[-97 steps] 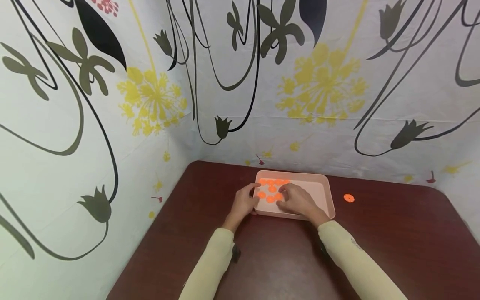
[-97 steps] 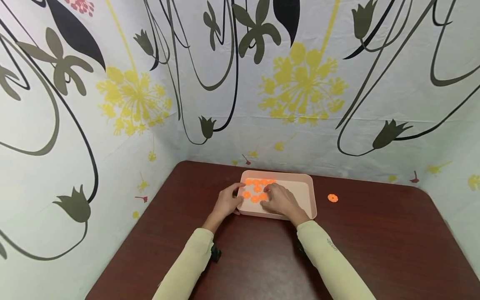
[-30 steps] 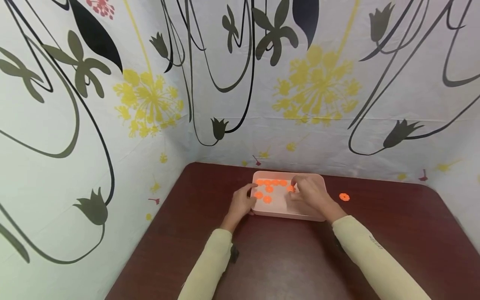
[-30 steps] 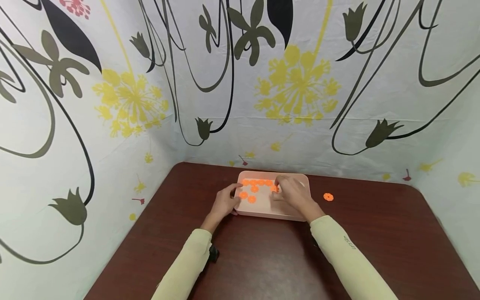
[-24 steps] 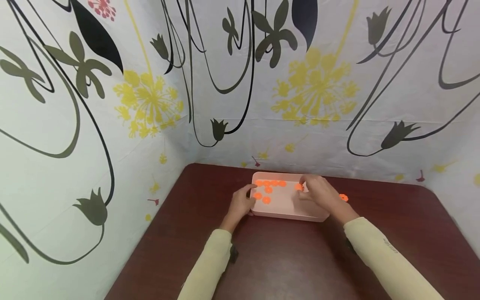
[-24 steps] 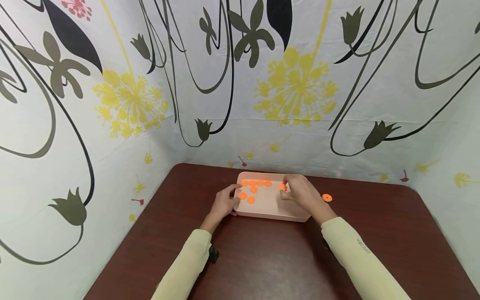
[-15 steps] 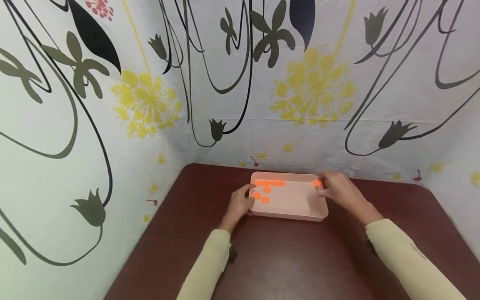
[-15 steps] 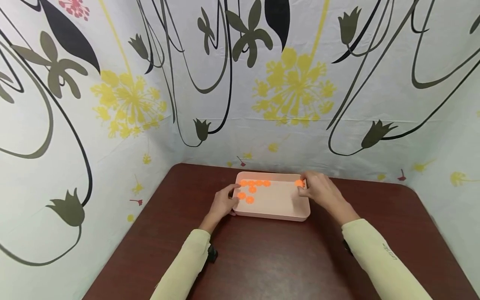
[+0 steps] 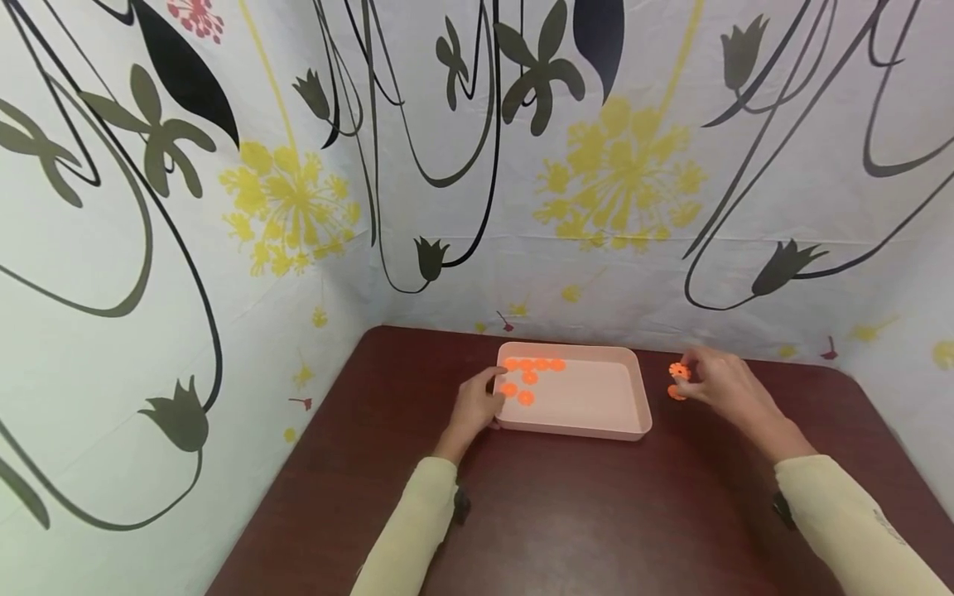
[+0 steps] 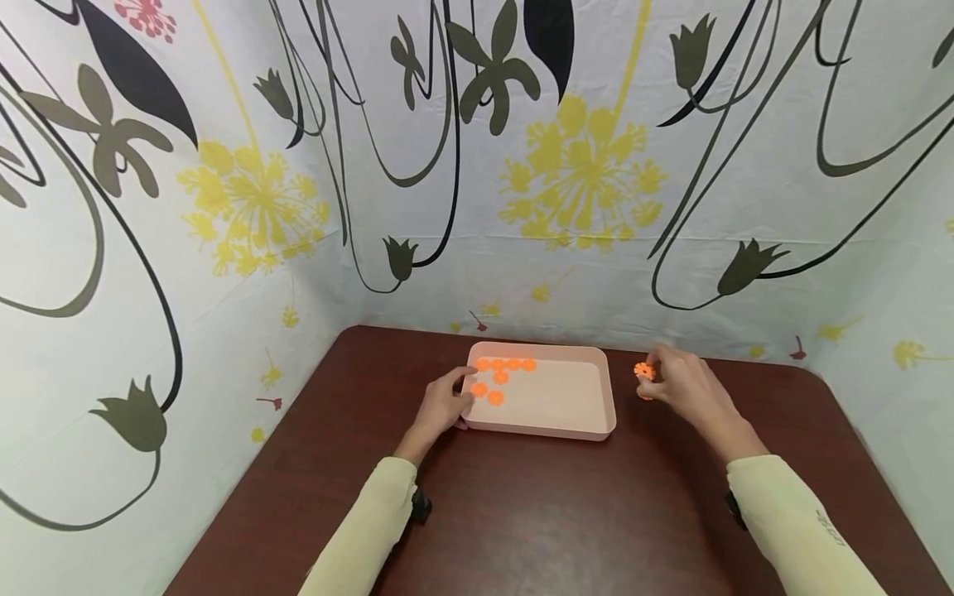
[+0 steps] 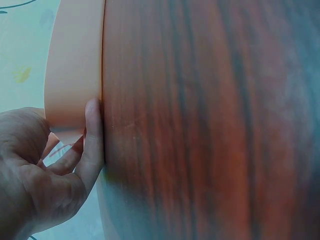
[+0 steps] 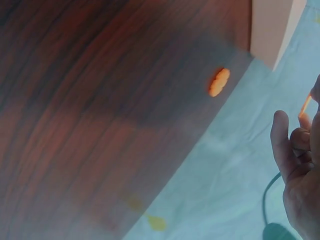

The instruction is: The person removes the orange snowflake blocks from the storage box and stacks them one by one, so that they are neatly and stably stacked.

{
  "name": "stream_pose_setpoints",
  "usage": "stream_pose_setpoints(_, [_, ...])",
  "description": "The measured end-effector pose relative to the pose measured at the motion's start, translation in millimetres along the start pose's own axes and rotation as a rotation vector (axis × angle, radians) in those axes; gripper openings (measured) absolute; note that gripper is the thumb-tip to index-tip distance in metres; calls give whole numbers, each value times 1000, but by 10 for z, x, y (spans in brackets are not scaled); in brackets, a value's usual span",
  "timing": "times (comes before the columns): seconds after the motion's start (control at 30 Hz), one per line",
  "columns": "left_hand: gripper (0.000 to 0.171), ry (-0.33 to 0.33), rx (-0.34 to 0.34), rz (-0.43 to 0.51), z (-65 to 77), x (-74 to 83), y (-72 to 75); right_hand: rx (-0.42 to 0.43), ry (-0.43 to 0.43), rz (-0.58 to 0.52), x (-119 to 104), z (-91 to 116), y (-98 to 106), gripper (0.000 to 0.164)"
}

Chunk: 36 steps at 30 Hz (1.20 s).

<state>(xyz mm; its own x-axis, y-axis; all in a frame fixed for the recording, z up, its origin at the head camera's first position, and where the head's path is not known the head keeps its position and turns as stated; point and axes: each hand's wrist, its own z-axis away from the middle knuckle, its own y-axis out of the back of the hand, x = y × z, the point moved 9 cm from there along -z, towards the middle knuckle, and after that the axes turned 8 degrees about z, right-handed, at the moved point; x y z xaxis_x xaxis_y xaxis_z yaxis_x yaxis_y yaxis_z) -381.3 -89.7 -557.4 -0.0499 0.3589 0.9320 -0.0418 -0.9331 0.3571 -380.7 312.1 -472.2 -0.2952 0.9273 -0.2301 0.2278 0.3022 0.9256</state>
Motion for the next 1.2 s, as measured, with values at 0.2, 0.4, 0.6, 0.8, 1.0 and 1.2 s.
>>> stream_pose_setpoints(0.2, [53, 10, 7, -12, -8, -11, 9, -66, -38, -4, 198, 13, -123, 28])
stream_pose_setpoints(0.4, [52, -1, 4, -12, -4, -6, 1, -105, -69, -3, 336, 26, -293, 38])
stream_pose_setpoints(0.6, [51, -5, 7, -12, -10, -8, 2, -171, -103, -18, 423, 2, -496, 39])
stream_pose_setpoints(0.8, [54, -12, 0, -21, -6, -12, 10, -215, -104, -6, 453, -3, -626, 34])
stream_pose_setpoints(1.0, [53, -2, 0, -11, -32, -31, -11, -229, -100, 14, 454, 4, -678, 33])
stream_pose_setpoints(1.2, [53, 13, -7, -52, -65, -49, -6, -246, -94, 20, 462, -2, -711, 31])
